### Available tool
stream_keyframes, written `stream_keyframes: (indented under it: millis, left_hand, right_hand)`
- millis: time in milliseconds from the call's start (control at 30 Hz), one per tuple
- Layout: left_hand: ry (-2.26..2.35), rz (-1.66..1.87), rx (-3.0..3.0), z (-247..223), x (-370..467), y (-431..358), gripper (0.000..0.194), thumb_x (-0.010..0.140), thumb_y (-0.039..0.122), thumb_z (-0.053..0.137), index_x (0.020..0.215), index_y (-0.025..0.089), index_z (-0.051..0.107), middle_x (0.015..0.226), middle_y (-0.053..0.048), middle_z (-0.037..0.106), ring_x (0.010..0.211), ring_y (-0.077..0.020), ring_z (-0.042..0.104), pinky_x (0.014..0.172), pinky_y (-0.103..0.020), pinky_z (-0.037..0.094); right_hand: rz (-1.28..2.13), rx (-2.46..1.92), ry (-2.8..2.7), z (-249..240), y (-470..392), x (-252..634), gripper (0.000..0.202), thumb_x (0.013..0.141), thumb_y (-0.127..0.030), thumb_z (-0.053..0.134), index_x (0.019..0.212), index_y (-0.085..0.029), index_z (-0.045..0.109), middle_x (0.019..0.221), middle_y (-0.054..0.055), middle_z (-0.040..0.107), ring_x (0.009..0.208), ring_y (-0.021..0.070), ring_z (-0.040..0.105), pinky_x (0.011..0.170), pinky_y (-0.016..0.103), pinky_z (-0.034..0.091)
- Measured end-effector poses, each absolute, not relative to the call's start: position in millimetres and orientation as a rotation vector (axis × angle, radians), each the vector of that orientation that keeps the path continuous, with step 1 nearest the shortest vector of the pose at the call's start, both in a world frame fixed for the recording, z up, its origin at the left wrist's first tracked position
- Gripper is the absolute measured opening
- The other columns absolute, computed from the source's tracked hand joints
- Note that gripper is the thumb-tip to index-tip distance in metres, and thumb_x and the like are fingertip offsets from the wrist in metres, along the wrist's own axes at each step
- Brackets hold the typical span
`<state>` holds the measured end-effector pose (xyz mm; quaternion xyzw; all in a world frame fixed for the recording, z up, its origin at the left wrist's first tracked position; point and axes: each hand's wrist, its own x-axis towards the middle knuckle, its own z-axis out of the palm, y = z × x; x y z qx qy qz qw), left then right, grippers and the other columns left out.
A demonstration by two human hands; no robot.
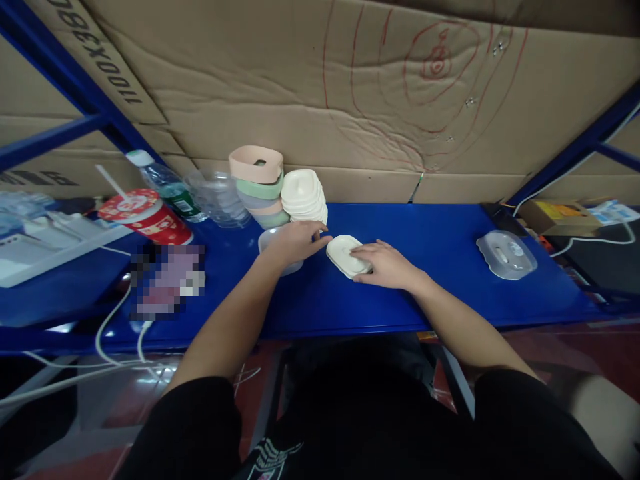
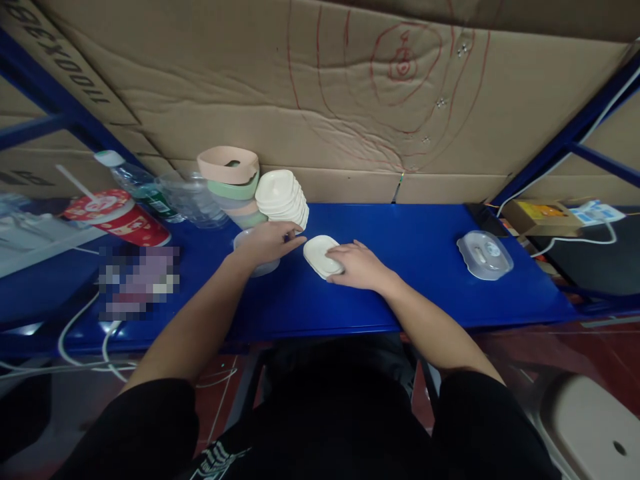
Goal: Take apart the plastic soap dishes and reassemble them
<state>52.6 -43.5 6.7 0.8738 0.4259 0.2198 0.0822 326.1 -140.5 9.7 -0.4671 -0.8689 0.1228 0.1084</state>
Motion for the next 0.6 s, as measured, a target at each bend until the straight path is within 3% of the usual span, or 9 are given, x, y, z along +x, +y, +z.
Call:
stream_keyframes:
  millis: [133, 267, 467, 600]
  left_hand:
    - [1.249, 0.628, 2.613, 2.3, 57.9, -42.2, 0.025, 0.098, 0.044, 0.067, 0.113, 0.03, 0.08, 0.094, -0.004, 0.082, 0.084, -0.0253, 0.077, 0.076, -0.033, 0.053]
    - [1.309, 0.907, 2.589, 5.5, 58.7, -45.0, 0.024, 0.101, 0.042, 0.063, 0.106, 0.027, 0.082, 0.098, -0.007, 0.083, 0.086, -0.0249, 0.077, 0.08, -0.034, 0.054]
    - [1.395, 1.403, 2.403, 5.7, 49.8, -40.2, 0.033, 0.102, 0.047, 0.059, 0.103, 0.021, 0.08, 0.083, -0.007, 0.079, 0.079, -0.0227, 0.075, 0.08, -0.034, 0.056]
    - [1.459, 1.49, 2.317, 1.7, 47.1, -33.7, 0.033, 0.099, 0.047, 0.06, 0.098, 0.02, 0.079, 0.083, -0.008, 0.078, 0.077, -0.0222, 0.074, 0.077, -0.034, 0.055]
  right_hand:
    - [0.316, -1.328, -2.332, 6.3, -139.1, 326.5, 0.037, 0.091, -0.045, 0.08, 0.123, -0.027, 0.081, 0.136, 0.008, 0.08, 0.135, 0.033, 0.071, 0.12, 0.054, 0.052]
    - [0.253, -1.309, -2.072, 9.4, -138.2, 330.6, 0.017, 0.09, -0.044, 0.079, 0.1, -0.031, 0.081, 0.12, 0.004, 0.084, 0.131, 0.0307, 0.073, 0.121, 0.054, 0.052]
    - [0.056, -1.187, -1.831, 37.9, -100.6, 299.6, 0.021, 0.089, -0.05, 0.082, 0.095, -0.03, 0.076, 0.134, 0.007, 0.078, 0.145, 0.0329, 0.061, 0.128, 0.059, 0.043]
    - [0.133, -1.162, -1.796, 56.7, -47.4, 248.3, 0.028, 0.089, -0.052, 0.081, 0.097, -0.026, 0.074, 0.151, 0.011, 0.065, 0.147, 0.0352, 0.058, 0.126, 0.06, 0.042]
